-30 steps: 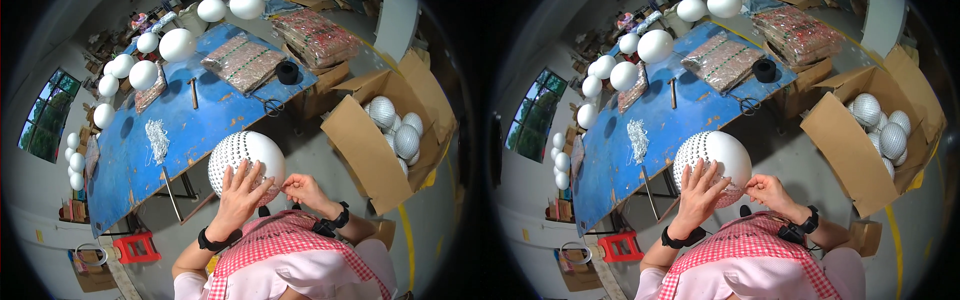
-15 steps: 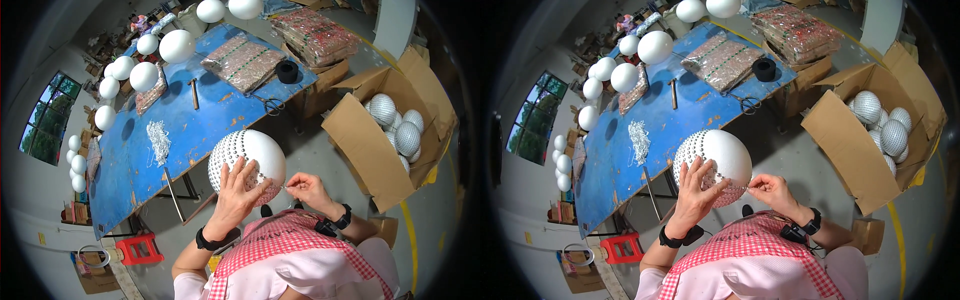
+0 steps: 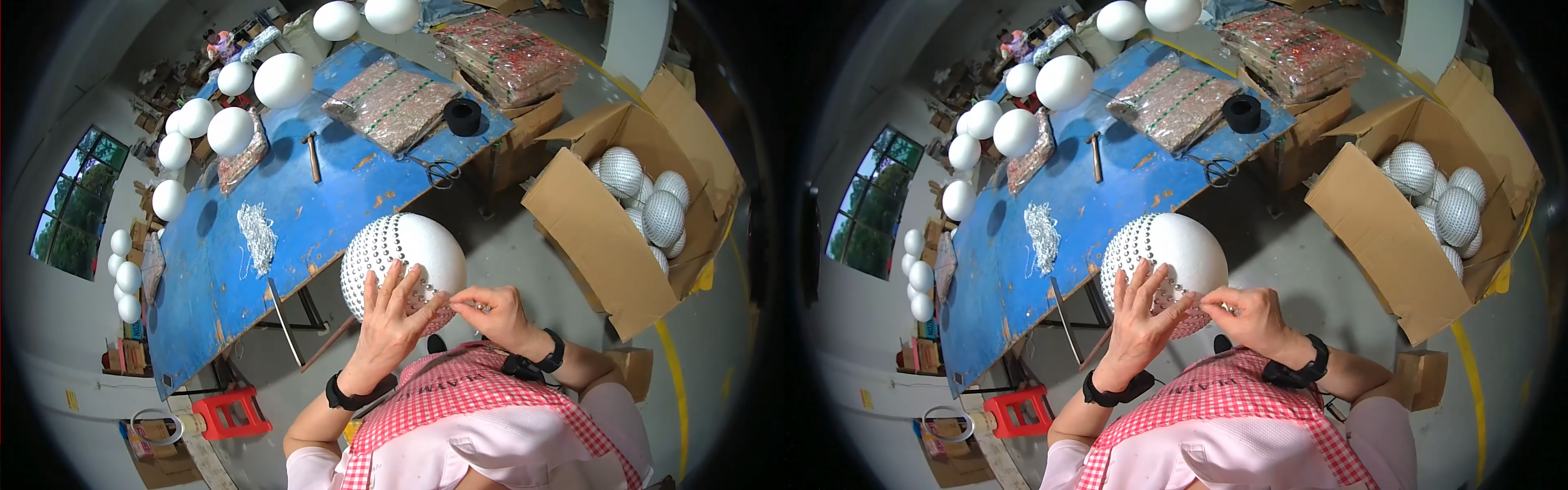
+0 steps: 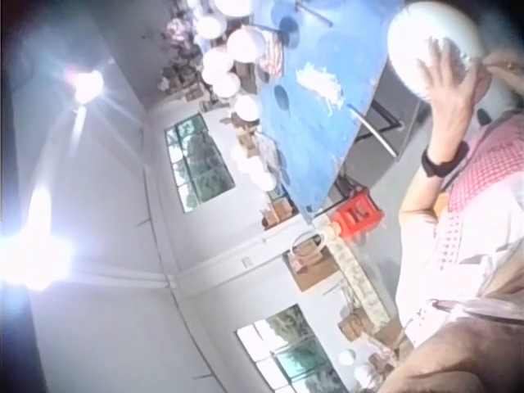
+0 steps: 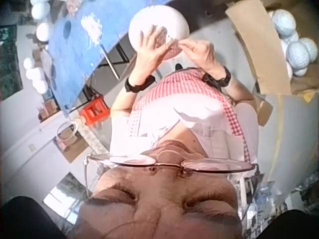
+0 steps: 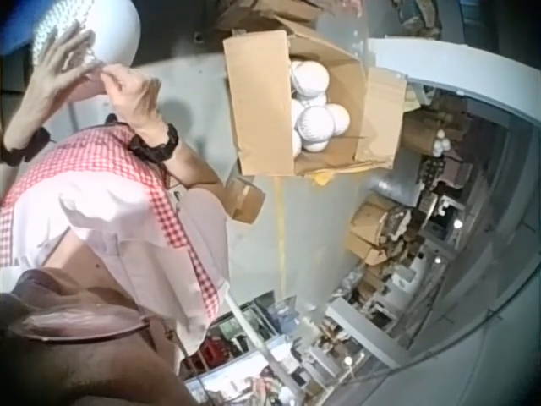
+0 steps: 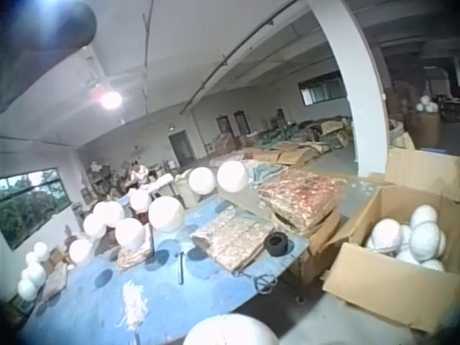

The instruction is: The person wraps a string of silver beads around a white sphere, pressing them into the surface by hand. They rotate the sphere to continue the process until the surface is covered.

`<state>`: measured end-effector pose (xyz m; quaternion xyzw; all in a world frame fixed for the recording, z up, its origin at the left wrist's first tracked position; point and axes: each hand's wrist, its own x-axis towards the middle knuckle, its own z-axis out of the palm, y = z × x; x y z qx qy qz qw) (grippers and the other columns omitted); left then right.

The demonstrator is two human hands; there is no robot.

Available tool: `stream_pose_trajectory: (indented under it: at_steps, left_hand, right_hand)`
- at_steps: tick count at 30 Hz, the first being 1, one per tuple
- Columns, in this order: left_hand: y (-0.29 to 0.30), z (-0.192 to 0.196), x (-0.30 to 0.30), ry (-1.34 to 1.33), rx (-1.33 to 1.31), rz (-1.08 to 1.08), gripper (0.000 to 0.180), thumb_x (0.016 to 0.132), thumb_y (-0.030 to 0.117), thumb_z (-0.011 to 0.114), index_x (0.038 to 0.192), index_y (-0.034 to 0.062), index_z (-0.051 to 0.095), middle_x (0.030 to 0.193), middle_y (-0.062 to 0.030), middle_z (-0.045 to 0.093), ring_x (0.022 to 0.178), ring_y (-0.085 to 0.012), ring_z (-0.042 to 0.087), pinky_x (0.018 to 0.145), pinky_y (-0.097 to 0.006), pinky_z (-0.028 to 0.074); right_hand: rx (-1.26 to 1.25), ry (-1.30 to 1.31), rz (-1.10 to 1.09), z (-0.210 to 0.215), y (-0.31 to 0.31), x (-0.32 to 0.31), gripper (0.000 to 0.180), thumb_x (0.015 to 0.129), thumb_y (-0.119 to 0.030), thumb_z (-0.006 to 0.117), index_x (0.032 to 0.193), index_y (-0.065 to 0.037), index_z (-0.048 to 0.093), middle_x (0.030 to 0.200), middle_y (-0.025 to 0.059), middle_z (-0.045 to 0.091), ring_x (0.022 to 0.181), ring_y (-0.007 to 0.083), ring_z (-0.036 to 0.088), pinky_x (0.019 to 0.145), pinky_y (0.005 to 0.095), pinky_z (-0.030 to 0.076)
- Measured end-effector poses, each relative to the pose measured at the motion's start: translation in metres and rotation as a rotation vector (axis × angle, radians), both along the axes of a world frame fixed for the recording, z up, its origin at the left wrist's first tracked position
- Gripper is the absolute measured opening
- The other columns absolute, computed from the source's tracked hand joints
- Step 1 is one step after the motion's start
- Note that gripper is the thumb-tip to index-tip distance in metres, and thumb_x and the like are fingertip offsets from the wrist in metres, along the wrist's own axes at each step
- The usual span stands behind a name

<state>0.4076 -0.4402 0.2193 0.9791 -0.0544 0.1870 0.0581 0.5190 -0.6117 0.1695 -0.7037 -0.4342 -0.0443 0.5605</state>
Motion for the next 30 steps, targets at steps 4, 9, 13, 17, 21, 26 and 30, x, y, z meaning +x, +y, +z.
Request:
stream_pose_trajectory:
  at_steps: [4,9,13,17,21,26,30]
  left_hand:
    - [0.002,-0.004,-0.002,-0.029,-0.015,-0.003,0.046,0.076,0.016,0.071,0.120,0.0276,0.067,0.135,-0.0126,0.049,0.133,-0.0358,0.040,0.109,-0.061,0.024]
    - [0.000,0.001,-0.005,-0.056,0.004,0.019,0.047,0.076,0.013,0.070,0.121,0.0269,0.066,0.134,-0.0120,0.050,0.132,-0.0338,0.042,0.110,-0.061,0.023]
    - [0.011,0.009,-0.012,-0.046,0.092,0.134,0.051,0.077,0.008,0.069,0.126,0.0239,0.063,0.142,-0.0136,0.045,0.134,-0.0342,0.040,0.111,-0.058,0.024]
    - [0.014,0.020,-0.005,0.044,-0.365,0.068,0.052,0.078,0.009,0.073,0.127,0.0213,0.061,0.145,-0.0186,0.041,0.135,-0.0398,0.036,0.110,-0.057,0.028]
    - [0.011,0.014,-0.002,0.027,-0.094,0.060,0.048,0.078,0.015,0.075,0.123,0.0227,0.063,0.144,-0.0230,0.038,0.135,-0.0448,0.034,0.109,-0.057,0.028]
    - [0.010,0.011,-0.003,0.002,-0.068,0.060,0.046,0.078,0.015,0.075,0.121,0.0236,0.064,0.144,-0.0219,0.039,0.135,-0.0444,0.035,0.109,-0.057,0.029]
    - [0.008,0.012,-0.001,-0.022,-0.075,0.047,0.046,0.077,0.015,0.076,0.120,0.0237,0.065,0.142,-0.0217,0.041,0.134,-0.0442,0.037,0.108,-0.057,0.030]
  right_hand:
    - [-0.045,0.860,0.224,0.002,0.003,0.004,0.011,0.087,-0.013,0.068,0.083,-0.003,0.067,0.063,-0.0034,0.059,0.053,0.0053,0.050,0.049,0.0213,0.037]
    - [-0.091,1.169,0.363,-0.009,-0.002,0.014,0.021,0.089,-0.021,0.067,0.079,-0.002,0.064,0.066,-0.0001,0.063,0.059,0.0051,0.056,0.053,0.0189,0.043]
    - [-0.183,1.089,0.342,-0.004,-0.007,0.017,0.017,0.088,-0.017,0.068,0.082,-0.003,0.062,0.065,-0.0021,0.059,0.058,0.0031,0.054,0.054,0.0176,0.044]
    - [0.030,0.980,0.306,-0.011,-0.010,0.005,0.011,0.086,-0.009,0.070,0.087,-0.001,0.063,0.078,0.0008,0.063,0.066,0.0044,0.058,0.055,0.0199,0.047]
    - [0.042,0.714,0.206,0.000,-0.006,0.002,0.011,0.083,-0.006,0.071,0.089,-0.001,0.064,0.083,0.0040,0.065,0.070,0.0084,0.062,0.055,0.0228,0.049]
    - [-0.101,-0.096,0.019,0.010,-0.002,0.001,0.012,0.081,-0.006,0.073,0.091,-0.005,0.067,0.072,0.0007,0.061,0.059,0.0065,0.056,0.050,0.0262,0.045]
    - [-0.120,0.438,0.114,0.012,0.000,-0.005,0.014,0.085,-0.015,0.070,0.088,-0.003,0.066,0.067,0.0060,0.064,0.060,0.0113,0.063,0.051,0.0275,0.047]
